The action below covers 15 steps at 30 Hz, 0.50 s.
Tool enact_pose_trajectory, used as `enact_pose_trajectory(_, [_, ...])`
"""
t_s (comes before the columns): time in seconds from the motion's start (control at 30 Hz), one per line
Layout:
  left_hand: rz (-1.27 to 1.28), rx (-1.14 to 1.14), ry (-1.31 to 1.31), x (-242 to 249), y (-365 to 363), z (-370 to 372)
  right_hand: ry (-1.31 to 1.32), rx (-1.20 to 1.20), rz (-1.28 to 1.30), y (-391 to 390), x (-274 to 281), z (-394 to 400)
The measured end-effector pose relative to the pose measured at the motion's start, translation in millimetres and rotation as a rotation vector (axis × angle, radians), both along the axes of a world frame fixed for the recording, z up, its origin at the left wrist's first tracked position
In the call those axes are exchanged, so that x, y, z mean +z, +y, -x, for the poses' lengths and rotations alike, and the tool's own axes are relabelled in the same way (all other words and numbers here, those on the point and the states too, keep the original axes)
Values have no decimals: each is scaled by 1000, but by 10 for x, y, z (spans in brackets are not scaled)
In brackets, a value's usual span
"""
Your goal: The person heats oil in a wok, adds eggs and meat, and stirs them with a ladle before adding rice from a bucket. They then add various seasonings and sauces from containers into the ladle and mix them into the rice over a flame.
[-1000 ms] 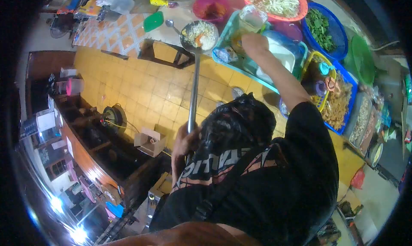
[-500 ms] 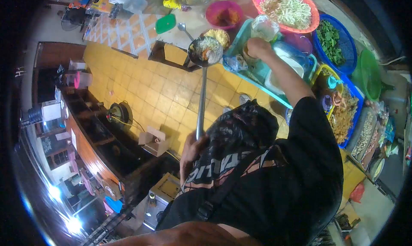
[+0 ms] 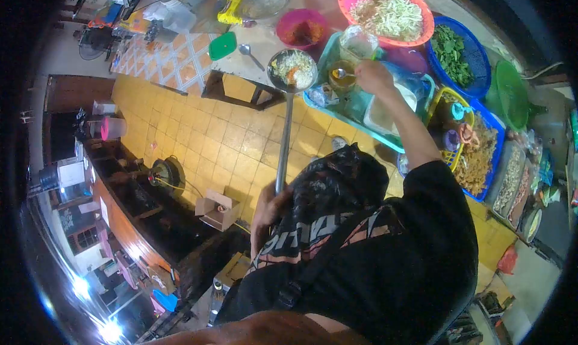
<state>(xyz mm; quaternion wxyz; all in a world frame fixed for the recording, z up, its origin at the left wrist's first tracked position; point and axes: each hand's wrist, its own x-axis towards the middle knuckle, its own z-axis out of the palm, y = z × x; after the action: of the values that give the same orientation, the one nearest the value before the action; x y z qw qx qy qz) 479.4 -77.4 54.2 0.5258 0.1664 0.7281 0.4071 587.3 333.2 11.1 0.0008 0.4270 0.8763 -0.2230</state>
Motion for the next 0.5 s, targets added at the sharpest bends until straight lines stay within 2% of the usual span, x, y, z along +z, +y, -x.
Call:
enact_pose_trajectory(0.1, [-79,-29,59,38,41,-4,12,-65,2,-73,182,3])
enact_pose_trajectory(0.2, [17,-47,-36,73,55,25,-57,16,5,-69,226,4])
enact_pose_trajectory(0.3, [-18,-66,6,107,84,14,-146,28,21,-41,232,-5])
enact_pose_trajectory(0.43, [-19,11,-110,256,120,-31,21,78,-15,-79,481,-72])
enact_pose_trajectory(0.5, [-21,-56,34,98,62,-39,79,76,-43,-178,651,-68])
